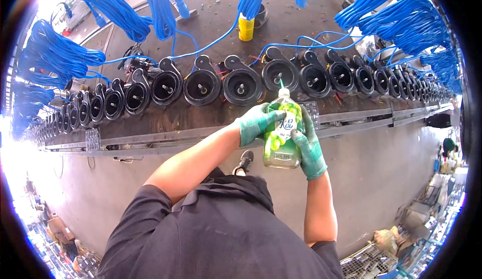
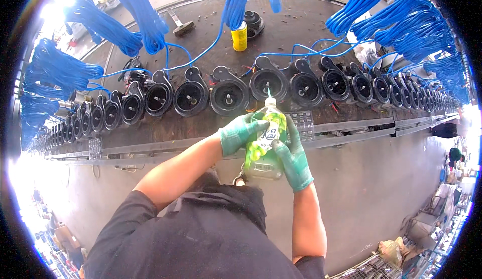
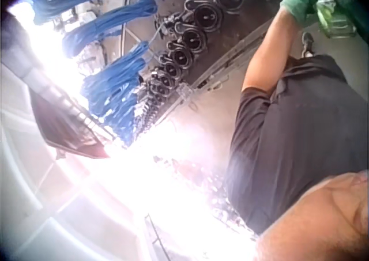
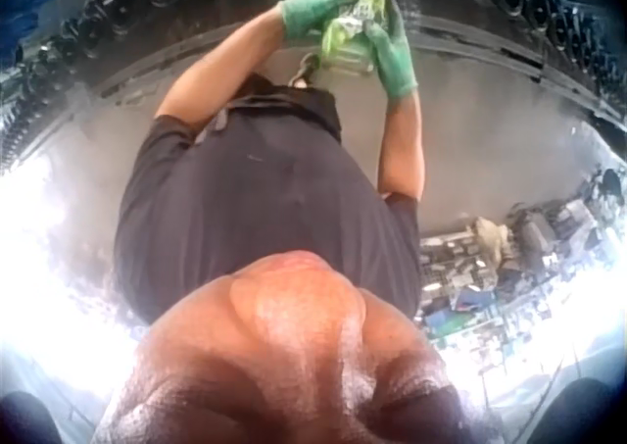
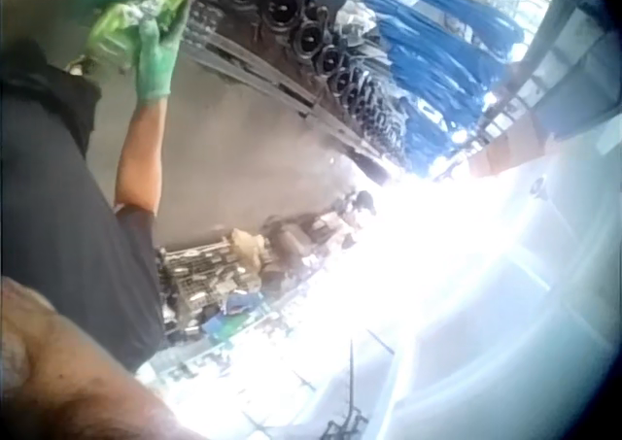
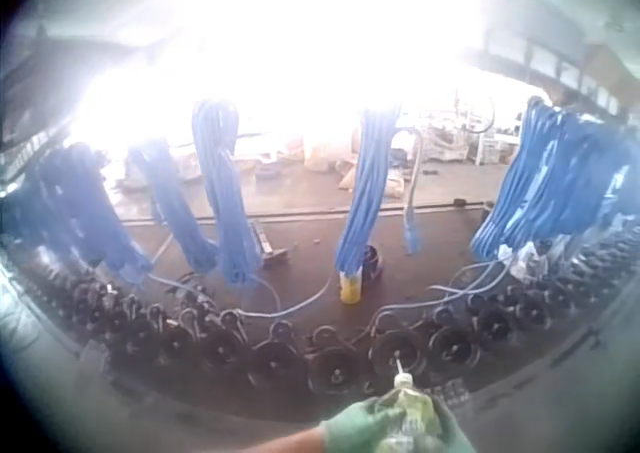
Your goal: The person applies a liquid from a squeeze bottle onto a component at an assembly station. They hold the bottle with both hands, using a green gloved hand to guide the nozzle and apply the substance across the surface of the object.
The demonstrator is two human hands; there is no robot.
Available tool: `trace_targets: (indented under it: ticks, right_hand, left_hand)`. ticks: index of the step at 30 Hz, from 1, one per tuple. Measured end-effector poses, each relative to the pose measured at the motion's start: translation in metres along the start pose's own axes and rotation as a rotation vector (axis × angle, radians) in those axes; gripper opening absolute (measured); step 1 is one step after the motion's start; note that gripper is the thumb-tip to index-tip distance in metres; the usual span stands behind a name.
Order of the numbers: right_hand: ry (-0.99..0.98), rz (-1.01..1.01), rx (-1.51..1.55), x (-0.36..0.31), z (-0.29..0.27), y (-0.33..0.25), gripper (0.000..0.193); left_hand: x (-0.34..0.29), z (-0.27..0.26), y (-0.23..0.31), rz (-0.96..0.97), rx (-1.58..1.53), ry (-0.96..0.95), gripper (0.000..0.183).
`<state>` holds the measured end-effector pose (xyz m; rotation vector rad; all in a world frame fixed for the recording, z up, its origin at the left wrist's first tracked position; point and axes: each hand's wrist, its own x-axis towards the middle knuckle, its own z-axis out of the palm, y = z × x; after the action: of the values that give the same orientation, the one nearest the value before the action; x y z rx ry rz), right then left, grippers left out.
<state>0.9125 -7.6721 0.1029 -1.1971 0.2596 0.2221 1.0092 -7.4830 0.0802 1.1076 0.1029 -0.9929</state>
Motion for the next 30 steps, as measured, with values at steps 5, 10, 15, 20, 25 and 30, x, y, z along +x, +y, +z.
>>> trace_targets:
  ticks: [5, 10, 15, 20, 25, 30]
  right_hand:
    - [0.017, 0.012, 0.006, 0.001, 0.009, -0.009, 0.082]
    - [0.054, 0.043, -0.061, 0.001, 0.015, -0.014, 0.082]
    - [0.089, 0.031, -0.097, -0.006, 0.026, -0.02, 0.085]
    - [0.117, -0.048, -0.162, -0.019, 0.002, -0.015, 0.091]
    - [0.175, -0.059, -0.138, -0.022, -0.034, -0.024, 0.089]
    - [0.149, -0.019, -0.081, -0.013, -0.077, -0.033, 0.085]
  left_hand:
    - [0.004, -0.004, 0.0, 0.013, -0.059, -0.023, 0.056]
    - [0.012, -0.013, -0.011, 0.017, -0.143, -0.071, 0.053]
    - [0.018, -0.015, -0.013, 0.014, -0.129, -0.107, 0.056]
    - [0.02, 0.009, -0.008, 0.063, -0.011, -0.127, 0.06]
    - [0.053, 0.037, -0.003, 0.048, 0.039, -0.243, 0.049]
    - [0.082, 0.061, -0.02, 0.05, -0.051, -0.202, 0.047]
